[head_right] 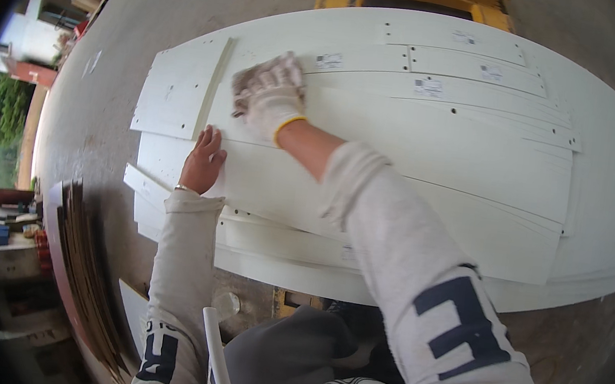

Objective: The person wipes white panels with a cloth, uses a blue scraper to remove residue, and applies liquid from a bottle. They also use a yellow screwdriver to pry off small strips from the panels and continue wiping the surfaces.

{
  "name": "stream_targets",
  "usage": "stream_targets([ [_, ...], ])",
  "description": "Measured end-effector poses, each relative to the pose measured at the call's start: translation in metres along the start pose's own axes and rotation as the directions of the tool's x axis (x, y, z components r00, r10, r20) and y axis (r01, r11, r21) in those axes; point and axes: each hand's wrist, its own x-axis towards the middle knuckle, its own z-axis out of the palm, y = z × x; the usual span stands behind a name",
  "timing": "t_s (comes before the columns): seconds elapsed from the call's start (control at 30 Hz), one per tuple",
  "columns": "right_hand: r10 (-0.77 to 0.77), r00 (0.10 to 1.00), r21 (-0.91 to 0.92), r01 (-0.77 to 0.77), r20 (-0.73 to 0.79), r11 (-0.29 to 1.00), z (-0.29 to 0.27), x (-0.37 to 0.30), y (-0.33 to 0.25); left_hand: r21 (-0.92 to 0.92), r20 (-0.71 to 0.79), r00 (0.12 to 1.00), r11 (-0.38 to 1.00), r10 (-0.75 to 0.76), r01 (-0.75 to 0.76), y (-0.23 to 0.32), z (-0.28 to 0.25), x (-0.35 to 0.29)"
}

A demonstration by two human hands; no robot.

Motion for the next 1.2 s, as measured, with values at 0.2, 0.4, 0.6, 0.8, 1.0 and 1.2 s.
stream_targets([
  [0.2,-0.222,0.954,0.118,0.201,0.203,0.972,-0.017,-0.032,-0.013,0.108,0.084,0.996,0.994,-0.013,0.003,0.008,0.009,0.015],
  [0.4,-0.177,0.984,0.100,0.175,0.015,0.980,-0.063,-0.238,0.111,0.150,0.057,0.996,0.987,-0.066,0.057,-0.013,0.004,0.001],
  [0.6,0.446,0.894,-0.148,-0.436,0.039,0.887,-0.162,-0.459,0.260,0.267,0.109,0.976,0.952,-0.187,0.152,-0.003,-0.011,0.014],
  [0.8,0.998,0.047,0.746,-0.663,-0.045,0.065,-0.195,-0.620,0.359,0.195,0.139,0.982,0.969,0.128,-0.154,0.073,0.009,0.007],
  [1.0,0.973,-0.051,0.906,-0.378,-0.226,0.191,-0.228,-0.622,0.375,-0.043,0.219,0.729,0.752,0.649,-0.657,0.227,0.034,-0.096],
  [1.2,0.987,0.136,0.263,-0.953,-0.080,0.153,-0.182,-0.554,0.303,0.059,0.225,0.716,0.725,0.661,-0.687,0.233,0.041,-0.123],
])
